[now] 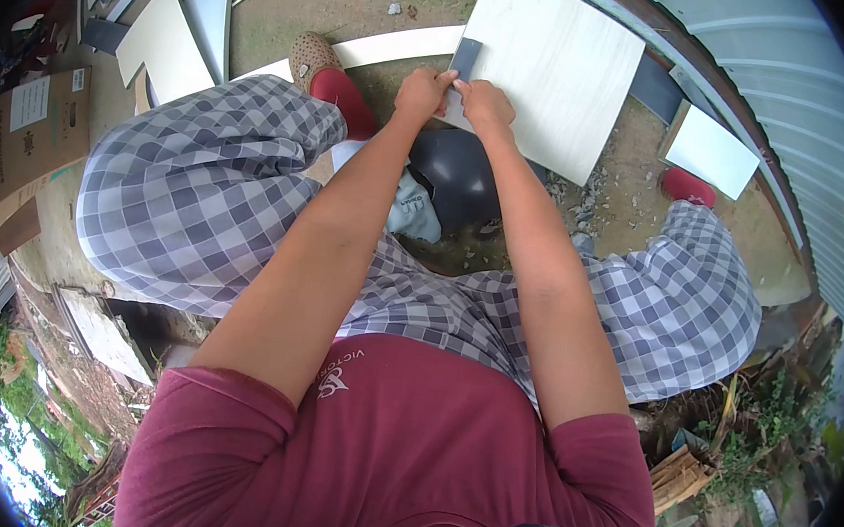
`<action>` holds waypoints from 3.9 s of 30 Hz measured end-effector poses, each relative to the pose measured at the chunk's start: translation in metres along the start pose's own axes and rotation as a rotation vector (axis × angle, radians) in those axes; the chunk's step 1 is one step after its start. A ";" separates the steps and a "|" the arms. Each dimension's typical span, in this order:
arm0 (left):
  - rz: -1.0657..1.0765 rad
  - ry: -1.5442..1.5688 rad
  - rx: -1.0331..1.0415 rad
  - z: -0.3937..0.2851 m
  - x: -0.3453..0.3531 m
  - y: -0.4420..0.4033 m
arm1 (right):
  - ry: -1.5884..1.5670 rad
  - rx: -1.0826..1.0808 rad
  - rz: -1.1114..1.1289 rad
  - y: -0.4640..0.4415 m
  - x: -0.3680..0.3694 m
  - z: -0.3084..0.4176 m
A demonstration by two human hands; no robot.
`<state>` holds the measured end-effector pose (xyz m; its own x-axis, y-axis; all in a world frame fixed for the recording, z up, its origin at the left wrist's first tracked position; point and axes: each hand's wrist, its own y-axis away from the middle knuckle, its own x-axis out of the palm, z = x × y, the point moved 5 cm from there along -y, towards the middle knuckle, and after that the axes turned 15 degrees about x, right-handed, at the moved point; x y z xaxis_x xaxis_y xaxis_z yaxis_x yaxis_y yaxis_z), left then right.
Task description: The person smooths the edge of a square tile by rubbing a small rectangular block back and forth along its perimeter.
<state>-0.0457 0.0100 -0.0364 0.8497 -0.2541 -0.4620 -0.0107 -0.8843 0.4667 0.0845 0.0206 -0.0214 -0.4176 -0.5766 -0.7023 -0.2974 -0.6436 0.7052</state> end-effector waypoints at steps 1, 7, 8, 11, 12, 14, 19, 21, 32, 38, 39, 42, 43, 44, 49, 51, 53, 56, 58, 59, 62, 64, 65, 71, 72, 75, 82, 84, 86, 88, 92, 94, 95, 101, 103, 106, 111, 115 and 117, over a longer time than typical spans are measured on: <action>0.001 0.000 0.007 -0.002 -0.001 -0.005 | -0.013 0.010 0.022 -0.003 -0.003 0.001; -0.027 0.035 0.045 -0.021 -0.009 -0.033 | -0.046 0.009 0.005 -0.031 -0.022 0.013; -0.041 0.036 0.081 -0.028 -0.011 -0.039 | -0.050 0.019 -0.011 -0.035 -0.028 0.015; 0.016 -0.098 0.062 -0.054 -0.017 -0.066 | -0.072 0.011 -0.020 -0.054 -0.051 0.024; 0.018 -0.093 0.057 -0.057 -0.016 -0.074 | -0.066 0.013 -0.017 -0.060 -0.056 0.026; -0.004 -0.108 0.036 -0.062 -0.016 -0.090 | -0.076 0.019 -0.090 -0.071 -0.068 0.030; -0.036 -0.119 0.026 -0.081 -0.019 -0.124 | -0.093 0.068 -0.076 -0.084 -0.094 0.043; -0.026 -0.128 -0.001 -0.079 -0.014 -0.137 | -0.093 0.058 -0.121 -0.092 -0.102 0.046; 0.002 -0.150 0.063 -0.100 -0.018 -0.136 | -0.019 0.015 -0.162 -0.101 -0.115 0.054; 0.013 -0.127 0.076 -0.077 -0.002 -0.111 | 0.019 -0.024 -0.175 -0.081 -0.092 0.033; -0.007 -0.112 0.081 -0.073 -0.001 -0.104 | 0.015 -0.026 -0.174 -0.076 -0.086 0.029; 0.011 -0.127 0.066 -0.072 -0.002 -0.071 | 0.008 -0.048 -0.191 -0.058 -0.067 0.016; 0.005 -0.130 0.077 -0.069 -0.002 -0.062 | 0.012 -0.062 -0.196 -0.051 -0.061 0.012; 0.041 -0.128 0.057 -0.064 0.001 -0.053 | 0.005 -0.065 -0.207 -0.045 -0.056 0.008; 0.092 -0.097 0.046 -0.035 0.014 -0.016 | -0.014 -0.087 -0.160 -0.016 -0.022 -0.016; 0.105 -0.078 0.045 -0.025 0.019 -0.005 | -0.019 -0.093 -0.156 -0.006 -0.010 -0.024; 0.099 -0.068 0.041 -0.019 0.021 0.007 | -0.022 -0.097 -0.149 0.002 -0.001 -0.031; 0.103 -0.010 0.031 -0.007 0.025 0.017 | -0.015 -0.114 -0.111 0.014 0.008 -0.038; 0.152 -0.016 0.002 -0.007 0.025 0.025 | -0.016 -0.117 -0.109 0.019 0.013 -0.042; 0.152 -0.018 0.005 -0.008 0.024 0.027 | -0.014 -0.119 -0.102 0.020 0.015 -0.044; 0.203 -0.033 -0.010 -0.002 0.026 0.029 | 0.008 -0.126 -0.110 0.028 0.017 -0.046; 0.239 -0.029 -0.048 0.003 0.027 0.031 | 0.027 -0.110 -0.104 0.029 0.019 -0.045; 0.240 -0.029 -0.048 0.005 0.026 0.030 | 0.047 -0.093 -0.096 0.029 0.020 -0.046; 0.253 0.025 -0.073 0.010 0.027 0.029 | 0.075 -0.146 -0.067 0.030 0.014 -0.042; 0.245 0.025 -0.052 0.010 0.027 0.029 | 0.076 -0.145 -0.064 0.029 0.014 -0.042; 0.237 0.034 -0.048 0.011 0.028 0.031 | 0.061 -0.158 -0.052 0.028 0.014 -0.043; 0.233 0.087 -0.084 0.016 0.018 0.026 | 0.013 -0.146 -0.061 0.026 0.019 -0.031; 0.225 0.096 -0.076 0.016 0.016 0.023 | 0.009 -0.145 -0.052 0.025 0.017 -0.027; 0.221 0.107 -0.069 0.017 0.015 0.021 | 0.032 -0.134 -0.038 0.024 0.015 -0.026; 0.222 0.101 -0.078 0.017 0.015 0.020 | 0.036 -0.136 -0.036 0.024 0.013 -0.026; 0.180 0.166 -0.063 0.009 0.013 0.016 | 0.008 -0.124 -0.056 0.022 0.005 -0.021; 0.148 0.125 -0.037 0.004 0.012 0.010 | 0.010 -0.110 -0.038 0.017 0.001 -0.020; 0.149 0.128 -0.041 0.003 0.012 0.009 | 0.009 -0.103 -0.026 0.015 -0.001 -0.019; 0.096 0.169 0.010 -0.008 0.012 -0.010 | -0.018 -0.059 -0.052 -0.013 -0.007 -0.014; 0.056 0.123 0.022 -0.014 0.010 -0.018 | -0.020 -0.057 -0.019 -0.020 -0.016 -0.009; 0.076 0.086 0.004 -0.023 0.006 -0.036 | -0.033 -0.055 -0.005 -0.030 -0.027 -0.003; 0.072 -0.019 0.032 -0.044 0.002 -0.075 | -0.069 -0.044 -0.123 -0.058 -0.051 0.008; 0.034 0.020 0.083 -0.070 -0.002 -0.103 | -0.087 -0.019 -0.130 -0.080 -0.078 0.018; 0.028 0.002 0.089 -0.080 0.000 -0.119 | -0.084 0.005 -0.135 -0.095 -0.089 0.024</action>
<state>-0.0020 0.1460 -0.0318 0.8493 -0.2782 -0.4485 -0.0807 -0.9083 0.4106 0.1297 0.1451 -0.0230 -0.4439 -0.4407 -0.7802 -0.3601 -0.7096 0.6057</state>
